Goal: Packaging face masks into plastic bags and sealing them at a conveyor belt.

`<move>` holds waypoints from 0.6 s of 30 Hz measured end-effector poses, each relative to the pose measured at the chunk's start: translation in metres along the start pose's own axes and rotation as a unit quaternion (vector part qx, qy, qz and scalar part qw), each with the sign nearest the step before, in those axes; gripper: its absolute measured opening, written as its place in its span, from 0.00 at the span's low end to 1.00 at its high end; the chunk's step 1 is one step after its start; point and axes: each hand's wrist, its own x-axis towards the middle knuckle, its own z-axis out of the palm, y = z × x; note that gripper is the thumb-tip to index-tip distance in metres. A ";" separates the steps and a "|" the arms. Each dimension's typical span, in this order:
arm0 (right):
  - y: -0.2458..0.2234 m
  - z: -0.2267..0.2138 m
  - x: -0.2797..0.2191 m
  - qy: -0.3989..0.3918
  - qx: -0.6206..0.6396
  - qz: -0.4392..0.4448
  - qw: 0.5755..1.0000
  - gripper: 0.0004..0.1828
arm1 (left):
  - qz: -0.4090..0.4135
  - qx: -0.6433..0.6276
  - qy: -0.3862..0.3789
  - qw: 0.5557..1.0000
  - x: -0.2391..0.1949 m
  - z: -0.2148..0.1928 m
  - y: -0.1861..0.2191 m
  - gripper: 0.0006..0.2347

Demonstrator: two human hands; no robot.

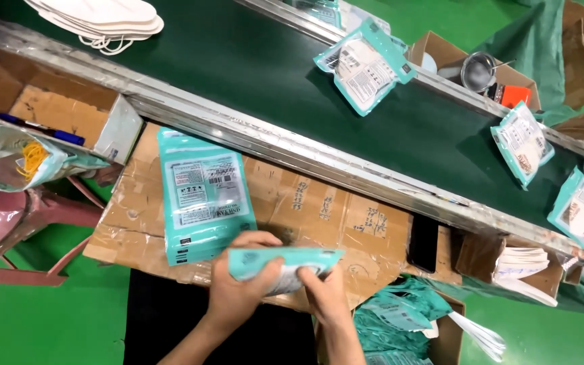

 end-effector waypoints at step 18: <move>-0.036 -0.079 0.038 0.244 -0.201 0.010 0.949 0.10 | 0.155 0.285 0.024 0.946 0.091 -0.055 -0.016 0.17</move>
